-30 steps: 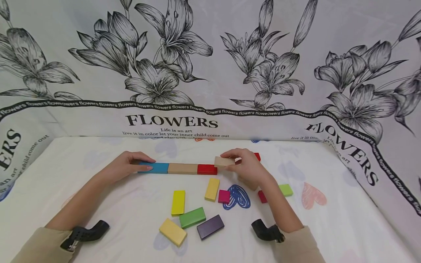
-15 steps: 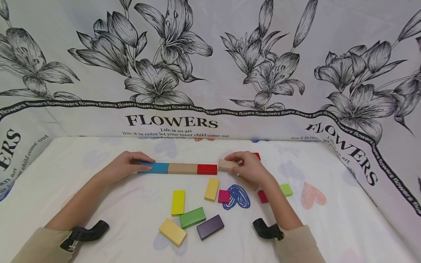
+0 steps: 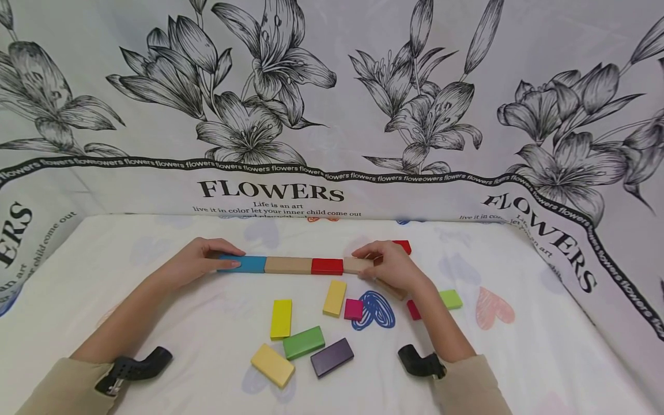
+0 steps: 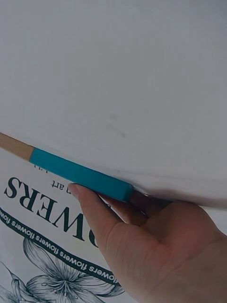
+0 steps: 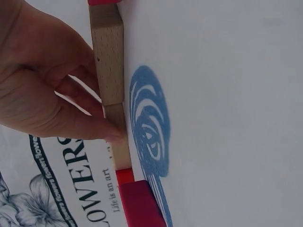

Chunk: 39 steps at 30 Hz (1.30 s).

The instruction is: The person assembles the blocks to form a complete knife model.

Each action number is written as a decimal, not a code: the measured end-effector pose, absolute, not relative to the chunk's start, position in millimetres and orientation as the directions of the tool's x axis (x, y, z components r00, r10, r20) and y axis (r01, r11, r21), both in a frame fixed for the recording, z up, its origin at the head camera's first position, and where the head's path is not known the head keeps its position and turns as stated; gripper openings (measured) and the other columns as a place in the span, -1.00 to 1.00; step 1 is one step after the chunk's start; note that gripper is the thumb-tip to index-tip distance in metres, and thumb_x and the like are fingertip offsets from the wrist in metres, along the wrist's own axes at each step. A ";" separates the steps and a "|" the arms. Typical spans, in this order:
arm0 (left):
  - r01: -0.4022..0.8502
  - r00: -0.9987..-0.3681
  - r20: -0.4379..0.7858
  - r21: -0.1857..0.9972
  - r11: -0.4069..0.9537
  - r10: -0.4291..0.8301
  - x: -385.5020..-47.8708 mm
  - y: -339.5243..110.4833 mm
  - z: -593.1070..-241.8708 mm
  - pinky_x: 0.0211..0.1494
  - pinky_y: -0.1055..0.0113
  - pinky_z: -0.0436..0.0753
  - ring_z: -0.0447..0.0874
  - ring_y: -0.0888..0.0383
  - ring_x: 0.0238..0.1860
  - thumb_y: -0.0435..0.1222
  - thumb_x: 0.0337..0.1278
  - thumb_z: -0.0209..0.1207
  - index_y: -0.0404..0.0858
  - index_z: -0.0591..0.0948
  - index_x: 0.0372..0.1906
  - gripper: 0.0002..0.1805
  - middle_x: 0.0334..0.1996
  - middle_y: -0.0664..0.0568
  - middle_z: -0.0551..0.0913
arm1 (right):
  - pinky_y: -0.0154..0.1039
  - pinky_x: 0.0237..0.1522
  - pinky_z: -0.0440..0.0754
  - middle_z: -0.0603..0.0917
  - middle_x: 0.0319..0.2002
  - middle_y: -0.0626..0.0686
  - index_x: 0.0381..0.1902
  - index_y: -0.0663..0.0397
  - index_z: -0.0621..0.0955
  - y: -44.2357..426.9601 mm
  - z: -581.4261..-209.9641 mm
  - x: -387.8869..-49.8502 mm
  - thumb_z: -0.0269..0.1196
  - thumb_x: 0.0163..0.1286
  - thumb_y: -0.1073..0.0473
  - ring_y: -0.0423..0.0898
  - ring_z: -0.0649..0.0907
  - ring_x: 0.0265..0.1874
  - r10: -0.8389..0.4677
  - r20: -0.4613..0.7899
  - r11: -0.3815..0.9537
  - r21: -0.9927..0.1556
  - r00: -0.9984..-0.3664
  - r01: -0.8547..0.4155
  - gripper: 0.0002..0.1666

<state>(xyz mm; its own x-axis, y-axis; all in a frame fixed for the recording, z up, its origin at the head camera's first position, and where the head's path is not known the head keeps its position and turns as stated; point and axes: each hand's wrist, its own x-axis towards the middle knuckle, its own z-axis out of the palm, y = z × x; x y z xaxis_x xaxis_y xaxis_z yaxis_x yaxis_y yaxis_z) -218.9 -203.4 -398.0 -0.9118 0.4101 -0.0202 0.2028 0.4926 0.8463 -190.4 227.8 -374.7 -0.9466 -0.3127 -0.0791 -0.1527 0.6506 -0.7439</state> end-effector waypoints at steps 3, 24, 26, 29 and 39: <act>0.207 -0.912 -0.018 0.843 0.496 0.411 -219.1 -203.5 -398.3 0.07 0.42 0.59 0.59 0.02 0.11 -0.24 0.32 0.42 -0.27 0.79 0.12 -0.67 0.11 -0.12 0.76 | -0.10 0.15 0.62 0.74 0.07 0.16 0.19 0.19 0.74 228.2 -376.3 -191.2 0.50 0.31 0.27 0.06 0.65 0.03 -0.316 -0.073 0.654 -0.739 -0.946 -0.161 -0.52; 0.213 -0.906 -0.012 0.850 0.481 0.422 -218.1 -204.2 -396.7 0.09 0.42 0.60 0.60 0.03 0.11 -0.26 0.34 0.40 -0.29 0.79 0.12 -0.67 0.10 -0.13 0.77 | -0.12 0.12 0.61 0.71 0.06 0.13 0.15 0.15 0.76 228.3 -375.9 -189.0 0.48 0.33 0.25 0.04 0.64 0.02 -0.333 -0.087 0.655 -0.737 -0.939 -0.164 -0.58; 0.214 -0.907 -0.012 0.848 0.485 0.421 -218.2 -204.0 -396.8 0.09 0.42 0.60 0.60 0.02 0.11 -0.26 0.34 0.41 -0.28 0.79 0.12 -0.67 0.10 -0.13 0.77 | -0.12 0.12 0.61 0.71 0.05 0.13 0.15 0.15 0.76 228.5 -376.2 -189.2 0.47 0.33 0.25 0.04 0.64 0.02 -0.333 -0.087 0.656 -0.736 -0.939 -0.164 -0.58; 0.214 -0.908 -0.013 0.846 0.489 0.419 -218.4 -203.6 -396.8 0.09 0.42 0.59 0.61 0.02 0.11 -0.25 0.33 0.41 -0.28 0.79 0.13 -0.67 0.11 -0.12 0.77 | -0.12 0.13 0.61 0.71 0.05 0.12 0.15 0.15 0.76 228.8 -376.9 -189.5 0.47 0.34 0.25 0.04 0.64 0.02 -0.329 -0.089 0.658 -0.735 -0.940 -0.161 -0.59; 0.218 -0.906 -0.011 0.844 0.490 0.423 -218.0 -203.3 -395.6 0.07 0.42 0.60 0.60 0.02 0.10 -0.26 0.33 0.41 -0.29 0.79 0.12 -0.67 0.11 -0.14 0.76 | -0.07 0.15 0.62 0.73 0.03 0.12 0.13 0.17 0.76 228.8 -376.8 -189.4 0.46 0.33 0.29 0.03 0.66 0.00 -0.348 -0.072 0.650 -0.737 -0.935 -0.185 -0.60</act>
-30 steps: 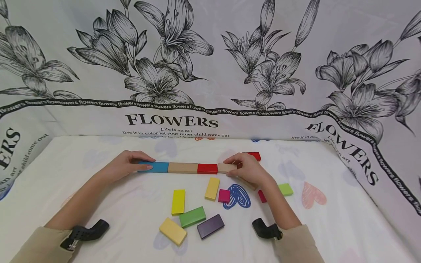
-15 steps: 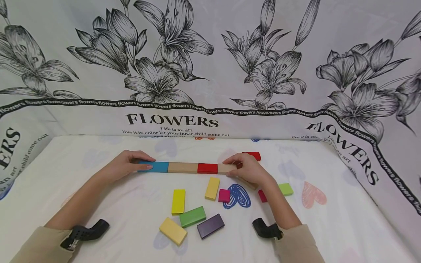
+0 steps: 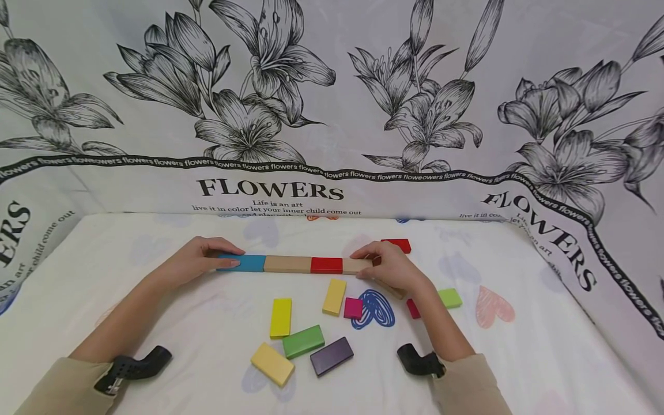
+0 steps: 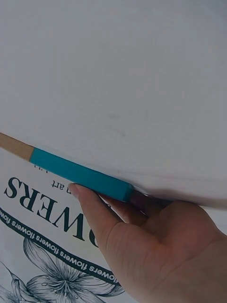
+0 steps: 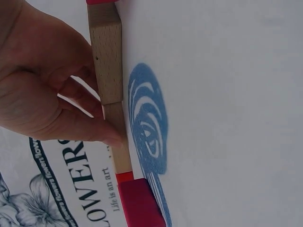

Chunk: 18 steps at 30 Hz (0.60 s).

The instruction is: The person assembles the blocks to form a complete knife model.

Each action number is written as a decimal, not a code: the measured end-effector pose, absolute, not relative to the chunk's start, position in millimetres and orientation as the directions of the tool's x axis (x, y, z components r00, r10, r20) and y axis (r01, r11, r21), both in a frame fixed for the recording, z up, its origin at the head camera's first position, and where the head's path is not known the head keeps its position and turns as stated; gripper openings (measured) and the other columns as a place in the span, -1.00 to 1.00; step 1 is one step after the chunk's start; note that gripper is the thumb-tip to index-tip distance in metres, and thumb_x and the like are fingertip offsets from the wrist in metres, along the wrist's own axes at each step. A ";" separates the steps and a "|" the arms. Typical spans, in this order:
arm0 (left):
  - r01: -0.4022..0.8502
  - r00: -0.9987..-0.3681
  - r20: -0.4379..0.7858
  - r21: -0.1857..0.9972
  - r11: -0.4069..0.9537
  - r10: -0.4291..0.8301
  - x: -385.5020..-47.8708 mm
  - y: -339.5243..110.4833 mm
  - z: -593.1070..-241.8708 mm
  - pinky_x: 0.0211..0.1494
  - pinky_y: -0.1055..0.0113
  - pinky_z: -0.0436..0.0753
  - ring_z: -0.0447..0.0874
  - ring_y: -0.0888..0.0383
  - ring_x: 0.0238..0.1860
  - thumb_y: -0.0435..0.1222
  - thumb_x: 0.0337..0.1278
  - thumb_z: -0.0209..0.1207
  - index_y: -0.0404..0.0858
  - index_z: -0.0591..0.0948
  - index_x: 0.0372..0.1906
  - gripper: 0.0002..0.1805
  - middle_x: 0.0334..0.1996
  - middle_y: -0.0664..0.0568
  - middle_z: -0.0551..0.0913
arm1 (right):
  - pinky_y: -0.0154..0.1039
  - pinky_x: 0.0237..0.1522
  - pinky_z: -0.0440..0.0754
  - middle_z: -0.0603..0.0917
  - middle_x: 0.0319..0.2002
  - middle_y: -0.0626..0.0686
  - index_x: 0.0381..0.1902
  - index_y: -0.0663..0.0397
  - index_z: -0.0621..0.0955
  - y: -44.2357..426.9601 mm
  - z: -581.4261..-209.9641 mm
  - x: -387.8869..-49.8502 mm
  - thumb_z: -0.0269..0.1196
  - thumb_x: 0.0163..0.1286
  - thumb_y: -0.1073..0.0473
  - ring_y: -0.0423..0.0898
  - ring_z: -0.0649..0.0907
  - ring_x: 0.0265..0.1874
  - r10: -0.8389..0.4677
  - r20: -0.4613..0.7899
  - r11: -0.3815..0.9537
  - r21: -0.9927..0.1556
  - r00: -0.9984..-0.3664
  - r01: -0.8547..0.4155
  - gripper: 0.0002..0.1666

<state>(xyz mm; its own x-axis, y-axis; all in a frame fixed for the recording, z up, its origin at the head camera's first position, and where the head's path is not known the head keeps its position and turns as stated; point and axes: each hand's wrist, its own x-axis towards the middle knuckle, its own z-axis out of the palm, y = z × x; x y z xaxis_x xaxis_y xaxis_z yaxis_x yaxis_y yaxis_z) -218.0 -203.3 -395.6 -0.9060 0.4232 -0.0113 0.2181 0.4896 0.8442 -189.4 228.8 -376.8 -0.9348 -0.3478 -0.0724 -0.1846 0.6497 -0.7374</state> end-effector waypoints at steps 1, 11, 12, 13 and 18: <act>0.219 -0.906 -0.011 0.843 0.492 0.423 -218.0 -203.3 -395.5 0.07 0.42 0.60 0.60 0.03 0.10 -0.26 0.33 0.41 -0.28 0.79 0.12 -0.67 0.11 -0.14 0.76 | -0.07 0.16 0.62 0.74 0.03 0.13 0.13 0.17 0.76 228.7 -376.6 -189.3 0.46 0.33 0.29 0.03 0.66 0.00 -0.350 -0.072 0.649 -0.738 -0.934 -0.187 -0.60; 0.201 -0.906 -0.021 0.858 0.472 0.424 -217.6 -203.6 -396.2 0.02 0.43 0.62 0.61 0.09 0.03 -0.27 0.31 0.42 -0.29 0.79 0.11 -0.67 0.10 -0.15 0.76 | -0.06 0.15 0.63 0.75 0.03 0.13 0.14 0.17 0.76 228.1 -374.7 -188.3 0.46 0.33 0.29 0.04 0.66 0.00 -0.359 -0.063 0.667 -0.716 -0.931 -0.209 -0.59; 0.201 -0.906 -0.021 0.858 0.472 0.424 -217.5 -203.6 -396.2 0.02 0.43 0.62 0.60 0.09 0.03 -0.27 0.31 0.42 -0.30 0.79 0.11 -0.67 0.10 -0.15 0.76 | -0.06 0.15 0.63 0.75 0.03 0.13 0.14 0.17 0.76 228.0 -374.8 -188.3 0.46 0.33 0.29 0.04 0.66 0.00 -0.358 -0.063 0.669 -0.714 -0.932 -0.208 -0.59; 0.201 -0.905 -0.021 0.859 0.471 0.424 -217.5 -203.6 -396.2 0.02 0.43 0.62 0.60 0.09 0.03 -0.27 0.31 0.42 -0.29 0.79 0.11 -0.67 0.10 -0.15 0.76 | -0.07 0.14 0.63 0.75 0.02 0.13 0.14 0.17 0.76 227.9 -375.0 -188.3 0.46 0.33 0.29 0.04 0.66 0.00 -0.357 -0.064 0.671 -0.712 -0.932 -0.208 -0.59; 0.200 -0.905 -0.022 0.859 0.471 0.425 -218.1 -204.0 -396.8 0.03 0.43 0.62 0.60 0.08 0.04 -0.27 0.32 0.41 -0.29 0.79 0.12 -0.67 0.11 -0.14 0.76 | -0.09 0.12 0.63 0.75 0.02 0.13 0.14 0.17 0.76 227.1 -375.2 -188.1 0.47 0.33 0.28 0.04 0.66 0.00 -0.355 -0.066 0.678 -0.705 -0.932 -0.208 -0.59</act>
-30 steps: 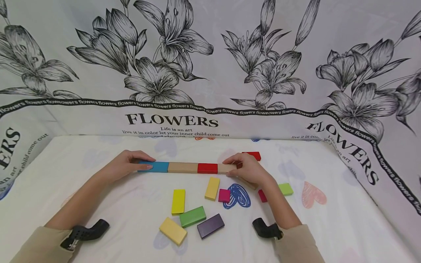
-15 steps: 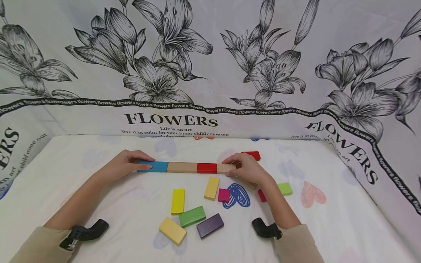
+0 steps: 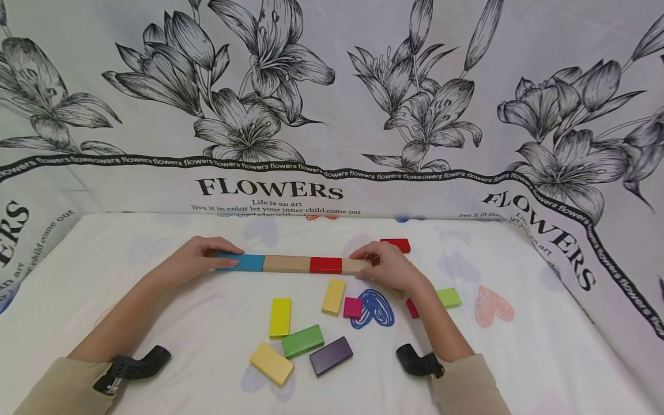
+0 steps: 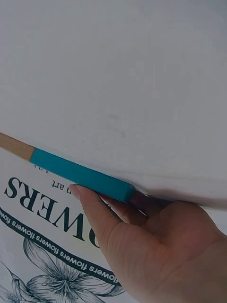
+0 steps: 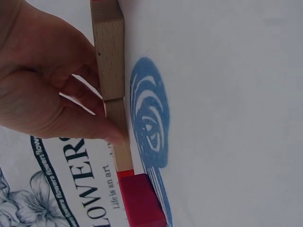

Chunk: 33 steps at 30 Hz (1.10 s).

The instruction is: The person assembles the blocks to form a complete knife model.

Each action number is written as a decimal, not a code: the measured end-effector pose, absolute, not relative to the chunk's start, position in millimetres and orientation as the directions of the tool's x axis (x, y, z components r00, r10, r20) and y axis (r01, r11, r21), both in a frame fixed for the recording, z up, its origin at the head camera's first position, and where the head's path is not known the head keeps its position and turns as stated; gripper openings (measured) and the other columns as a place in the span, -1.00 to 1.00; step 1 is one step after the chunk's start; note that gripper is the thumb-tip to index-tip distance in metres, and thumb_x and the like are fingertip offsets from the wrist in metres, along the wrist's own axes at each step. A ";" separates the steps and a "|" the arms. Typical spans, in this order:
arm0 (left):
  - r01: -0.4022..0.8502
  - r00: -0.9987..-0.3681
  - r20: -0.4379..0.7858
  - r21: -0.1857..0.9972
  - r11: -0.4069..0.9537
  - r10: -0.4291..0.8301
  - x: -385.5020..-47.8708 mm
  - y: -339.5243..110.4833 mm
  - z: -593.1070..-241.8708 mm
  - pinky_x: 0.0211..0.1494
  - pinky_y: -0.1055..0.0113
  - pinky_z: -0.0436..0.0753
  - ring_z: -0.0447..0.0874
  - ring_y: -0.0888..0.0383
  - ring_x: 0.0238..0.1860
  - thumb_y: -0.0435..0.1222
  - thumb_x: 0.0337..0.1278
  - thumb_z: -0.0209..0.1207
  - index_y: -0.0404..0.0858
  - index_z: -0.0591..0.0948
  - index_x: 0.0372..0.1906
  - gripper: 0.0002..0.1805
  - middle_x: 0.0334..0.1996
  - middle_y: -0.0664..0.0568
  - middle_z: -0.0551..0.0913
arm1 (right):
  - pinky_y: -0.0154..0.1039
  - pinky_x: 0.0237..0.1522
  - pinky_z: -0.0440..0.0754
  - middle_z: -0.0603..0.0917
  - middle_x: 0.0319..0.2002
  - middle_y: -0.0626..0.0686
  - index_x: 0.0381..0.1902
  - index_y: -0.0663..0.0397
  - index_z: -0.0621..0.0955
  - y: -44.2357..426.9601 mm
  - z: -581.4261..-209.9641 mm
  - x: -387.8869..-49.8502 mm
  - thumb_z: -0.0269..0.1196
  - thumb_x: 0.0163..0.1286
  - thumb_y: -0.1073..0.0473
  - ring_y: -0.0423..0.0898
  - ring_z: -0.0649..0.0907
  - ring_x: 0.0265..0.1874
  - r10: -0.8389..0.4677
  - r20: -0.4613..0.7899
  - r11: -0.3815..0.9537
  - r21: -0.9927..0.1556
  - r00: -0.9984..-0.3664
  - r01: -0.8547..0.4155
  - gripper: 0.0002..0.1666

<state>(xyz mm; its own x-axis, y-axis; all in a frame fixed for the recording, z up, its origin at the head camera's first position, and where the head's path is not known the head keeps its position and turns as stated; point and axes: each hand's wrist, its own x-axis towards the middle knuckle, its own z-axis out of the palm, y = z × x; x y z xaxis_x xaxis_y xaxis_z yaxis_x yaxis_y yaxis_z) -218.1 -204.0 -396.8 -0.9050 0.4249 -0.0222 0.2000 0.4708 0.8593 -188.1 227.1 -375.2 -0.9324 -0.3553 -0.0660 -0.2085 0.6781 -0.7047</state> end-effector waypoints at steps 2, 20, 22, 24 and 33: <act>0.200 -0.905 -0.023 0.859 0.471 0.425 -218.2 -204.0 -396.8 0.03 0.43 0.62 0.60 0.07 0.04 -0.27 0.32 0.41 -0.29 0.79 0.12 -0.67 0.11 -0.14 0.76 | -0.10 0.12 0.63 0.75 0.02 0.13 0.14 0.17 0.76 226.8 -374.9 -187.7 0.47 0.33 0.27 0.04 0.66 0.00 -0.356 -0.067 0.678 -0.705 -0.932 -0.208 -0.58; 0.198 -0.904 -0.025 0.860 0.470 0.427 -218.8 -204.6 -397.3 0.05 0.41 0.62 0.60 0.05 0.06 -0.27 0.33 0.40 -0.29 0.78 0.13 -0.67 0.12 -0.15 0.75 | -0.07 0.14 0.64 0.74 0.03 0.13 0.15 0.18 0.76 226.1 -373.5 -188.0 0.47 0.33 0.27 0.05 0.66 0.01 -0.348 -0.073 0.685 -0.700 -0.935 -0.200 -0.58; 0.199 -0.905 -0.024 0.859 0.472 0.425 -218.7 -204.5 -397.3 0.05 0.41 0.62 0.60 0.05 0.06 -0.26 0.33 0.41 -0.28 0.79 0.13 -0.67 0.12 -0.14 0.75 | -0.07 0.15 0.64 0.74 0.03 0.13 0.15 0.18 0.76 226.3 -374.0 -188.0 0.47 0.33 0.26 0.05 0.66 0.01 -0.347 -0.073 0.685 -0.701 -0.935 -0.199 -0.58; 0.201 -0.905 -0.022 0.858 0.473 0.425 -219.0 -204.4 -397.4 0.05 0.41 0.61 0.60 0.05 0.07 -0.26 0.33 0.41 -0.28 0.79 0.13 -0.67 0.12 -0.14 0.76 | -0.07 0.15 0.64 0.74 0.03 0.13 0.15 0.17 0.76 226.4 -374.2 -187.9 0.48 0.33 0.26 0.05 0.66 0.01 -0.346 -0.073 0.685 -0.701 -0.935 -0.199 -0.58; 0.201 -0.904 -0.024 0.856 0.476 0.426 -219.4 -204.7 -397.3 0.04 0.41 0.61 0.60 0.04 0.07 -0.26 0.33 0.41 -0.28 0.79 0.13 -0.67 0.13 -0.15 0.75 | 0.11 0.27 0.63 0.73 0.14 0.16 0.23 0.16 0.71 223.3 -369.0 -187.3 0.49 0.33 0.24 0.14 0.65 0.14 -0.344 -0.067 0.682 -0.703 -0.937 -0.200 -0.49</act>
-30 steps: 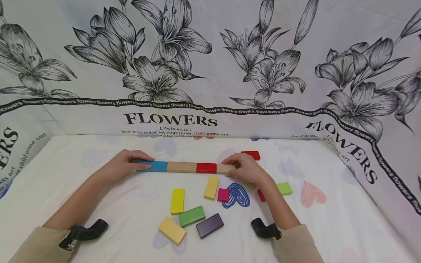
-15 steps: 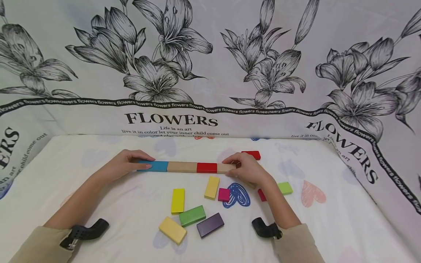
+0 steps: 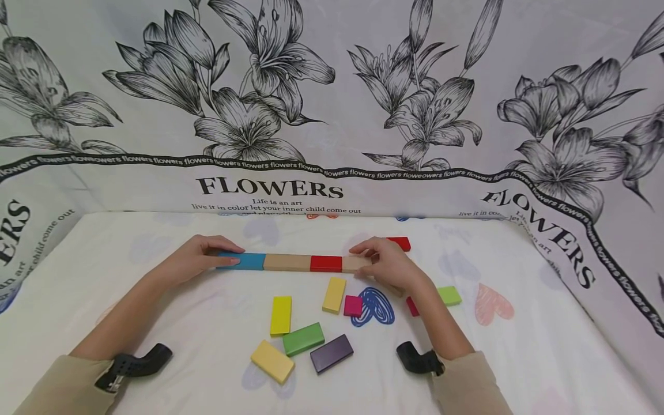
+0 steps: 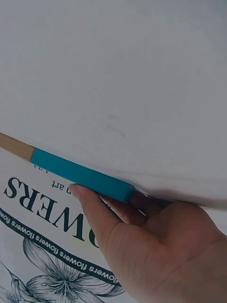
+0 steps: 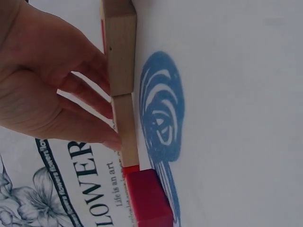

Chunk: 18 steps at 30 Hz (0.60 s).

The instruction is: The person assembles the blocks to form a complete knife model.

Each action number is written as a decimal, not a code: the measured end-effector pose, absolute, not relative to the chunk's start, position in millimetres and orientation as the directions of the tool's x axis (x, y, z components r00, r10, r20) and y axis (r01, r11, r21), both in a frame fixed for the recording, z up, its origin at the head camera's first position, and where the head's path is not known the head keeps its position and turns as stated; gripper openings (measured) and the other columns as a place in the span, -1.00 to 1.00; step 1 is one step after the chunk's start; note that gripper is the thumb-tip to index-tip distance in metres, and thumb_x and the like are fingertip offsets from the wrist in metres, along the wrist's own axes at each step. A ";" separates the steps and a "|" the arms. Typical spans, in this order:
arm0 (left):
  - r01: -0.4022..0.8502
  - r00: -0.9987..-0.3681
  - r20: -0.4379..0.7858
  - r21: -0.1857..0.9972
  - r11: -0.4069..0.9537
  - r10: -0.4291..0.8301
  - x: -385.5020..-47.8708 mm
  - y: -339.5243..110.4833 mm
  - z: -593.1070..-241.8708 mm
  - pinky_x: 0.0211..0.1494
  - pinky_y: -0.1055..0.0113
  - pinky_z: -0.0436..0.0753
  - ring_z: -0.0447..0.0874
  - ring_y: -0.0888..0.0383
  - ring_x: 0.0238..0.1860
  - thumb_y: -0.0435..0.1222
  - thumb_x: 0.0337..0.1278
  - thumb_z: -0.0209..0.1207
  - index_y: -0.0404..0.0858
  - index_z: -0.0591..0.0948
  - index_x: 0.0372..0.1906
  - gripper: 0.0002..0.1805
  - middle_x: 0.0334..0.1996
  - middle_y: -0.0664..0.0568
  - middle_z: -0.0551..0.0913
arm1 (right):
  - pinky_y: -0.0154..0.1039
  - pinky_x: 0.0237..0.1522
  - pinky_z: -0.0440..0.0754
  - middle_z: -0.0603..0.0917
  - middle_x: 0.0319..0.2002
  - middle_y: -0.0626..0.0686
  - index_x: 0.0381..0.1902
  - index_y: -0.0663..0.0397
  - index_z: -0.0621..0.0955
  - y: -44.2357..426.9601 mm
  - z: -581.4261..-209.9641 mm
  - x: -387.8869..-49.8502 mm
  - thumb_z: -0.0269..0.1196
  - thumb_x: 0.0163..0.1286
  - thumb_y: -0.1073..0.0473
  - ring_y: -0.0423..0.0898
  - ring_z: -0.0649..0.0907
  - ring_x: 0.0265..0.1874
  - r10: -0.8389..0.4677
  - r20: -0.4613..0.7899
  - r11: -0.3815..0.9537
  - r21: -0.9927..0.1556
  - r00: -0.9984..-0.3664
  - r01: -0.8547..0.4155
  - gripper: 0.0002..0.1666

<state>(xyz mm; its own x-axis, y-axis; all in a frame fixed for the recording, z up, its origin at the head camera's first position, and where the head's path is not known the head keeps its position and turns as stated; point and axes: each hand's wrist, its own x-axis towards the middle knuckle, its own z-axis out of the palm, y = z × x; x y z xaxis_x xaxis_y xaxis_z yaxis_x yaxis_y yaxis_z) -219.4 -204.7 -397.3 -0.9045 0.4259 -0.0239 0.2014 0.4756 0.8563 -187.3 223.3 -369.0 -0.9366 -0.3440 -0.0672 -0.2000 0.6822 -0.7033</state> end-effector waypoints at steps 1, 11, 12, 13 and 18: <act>0.202 -0.905 -0.024 0.854 0.479 0.425 -219.3 -204.5 -397.2 0.05 0.41 0.61 0.60 0.04 0.07 -0.26 0.33 0.41 -0.28 0.79 0.13 -0.67 0.13 -0.15 0.75 | 0.13 0.28 0.62 0.72 0.17 0.17 0.25 0.15 0.70 222.6 -367.4 -186.7 0.49 0.33 0.23 0.16 0.65 0.17 -0.344 -0.061 0.680 -0.705 -0.937 -0.203 -0.47; 0.200 -0.907 -0.023 0.854 0.479 0.420 -219.0 -204.0 -395.6 0.05 0.42 0.60 0.60 0.05 0.07 -0.26 0.33 0.41 -0.28 0.79 0.13 -0.66 0.12 -0.14 0.76 | 0.13 0.30 0.62 0.69 0.23 0.16 0.31 0.11 0.67 198.3 -354.9 -173.5 0.44 0.41 0.19 0.15 0.63 0.22 -0.351 -0.005 0.595 -0.773 -0.936 -0.220 -0.47; 0.200 -0.907 -0.023 0.855 0.478 0.421 -218.9 -204.0 -395.5 0.05 0.42 0.60 0.60 0.05 0.07 -0.26 0.32 0.41 -0.29 0.79 0.13 -0.67 0.12 -0.14 0.76 | 0.11 0.29 0.63 0.69 0.22 0.18 0.30 0.13 0.67 194.2 -355.1 -172.5 0.43 0.41 0.21 0.15 0.63 0.21 -0.359 0.003 0.580 -0.783 -0.933 -0.226 -0.48; 0.198 -0.907 -0.024 0.857 0.476 0.421 -218.7 -204.0 -395.4 0.05 0.43 0.61 0.60 0.05 0.07 -0.27 0.32 0.41 -0.29 0.79 0.12 -0.67 0.12 -0.15 0.76 | 0.09 0.28 0.65 0.70 0.21 0.19 0.29 0.15 0.67 190.0 -355.4 -171.4 0.43 0.41 0.23 0.15 0.64 0.19 -0.368 0.010 0.567 -0.790 -0.930 -0.233 -0.49; 0.195 -0.908 -0.027 0.857 0.477 0.419 -218.4 -203.8 -395.1 0.05 0.43 0.61 0.60 0.05 0.08 -0.26 0.32 0.41 -0.29 0.79 0.13 -0.66 0.12 -0.15 0.76 | 0.03 0.26 0.67 0.72 0.18 0.14 0.27 0.16 0.68 166.8 -357.4 -162.7 0.42 0.43 0.26 0.10 0.65 0.13 -0.439 0.023 0.525 -0.805 -0.898 -0.277 -0.53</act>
